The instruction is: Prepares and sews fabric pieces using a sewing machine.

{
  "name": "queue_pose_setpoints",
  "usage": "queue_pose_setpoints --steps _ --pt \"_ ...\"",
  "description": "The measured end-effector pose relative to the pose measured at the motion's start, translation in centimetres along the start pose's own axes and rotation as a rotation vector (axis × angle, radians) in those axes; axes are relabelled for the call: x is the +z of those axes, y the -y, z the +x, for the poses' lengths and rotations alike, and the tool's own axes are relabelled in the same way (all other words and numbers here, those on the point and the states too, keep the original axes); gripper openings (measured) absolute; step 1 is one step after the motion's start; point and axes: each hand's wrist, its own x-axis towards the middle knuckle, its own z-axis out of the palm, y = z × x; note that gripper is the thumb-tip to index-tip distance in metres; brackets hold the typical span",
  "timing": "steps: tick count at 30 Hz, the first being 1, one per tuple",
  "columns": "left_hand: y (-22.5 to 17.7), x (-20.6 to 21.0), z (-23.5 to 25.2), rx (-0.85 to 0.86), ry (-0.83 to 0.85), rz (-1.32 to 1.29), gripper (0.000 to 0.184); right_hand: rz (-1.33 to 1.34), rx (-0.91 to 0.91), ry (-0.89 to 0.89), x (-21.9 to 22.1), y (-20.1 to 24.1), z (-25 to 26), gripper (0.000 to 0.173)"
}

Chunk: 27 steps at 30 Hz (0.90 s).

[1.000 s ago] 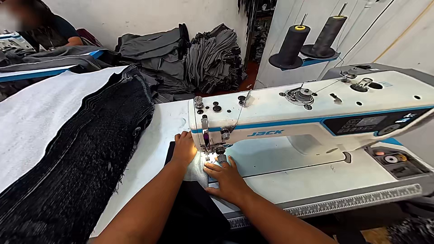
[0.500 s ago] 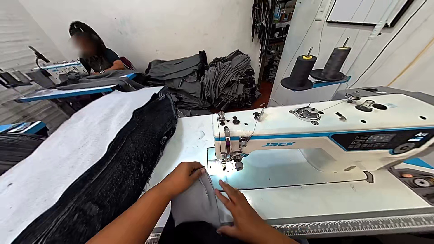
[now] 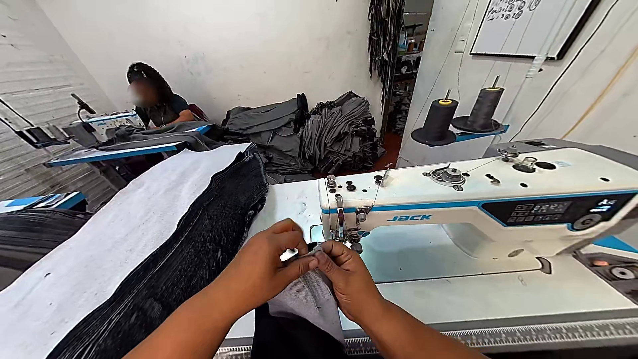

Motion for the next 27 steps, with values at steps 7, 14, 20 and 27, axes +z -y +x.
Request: queue_pose_setpoints --steps 7,14,20,27 --pt "-0.4 0.5 1.4 0.203 0.031 -0.056 0.025 -0.27 -0.239 0.042 -1.3 1.5 -0.7 0.008" --pt "-2.2 2.5 0.5 -0.013 -0.033 0.075 0.041 -0.464 -0.411 0.005 -2.2 2.0 -0.4 0.008" --pt "-2.0 3.8 0.3 0.007 -0.046 0.311 0.034 -0.583 -0.447 -0.113 -2.1 0.7 -0.4 0.008" --pt "7.6 7.3 2.3 -0.538 0.551 0.429 0.037 -0.562 0.619 0.165 -3.7 -4.0 -6.3 0.034"
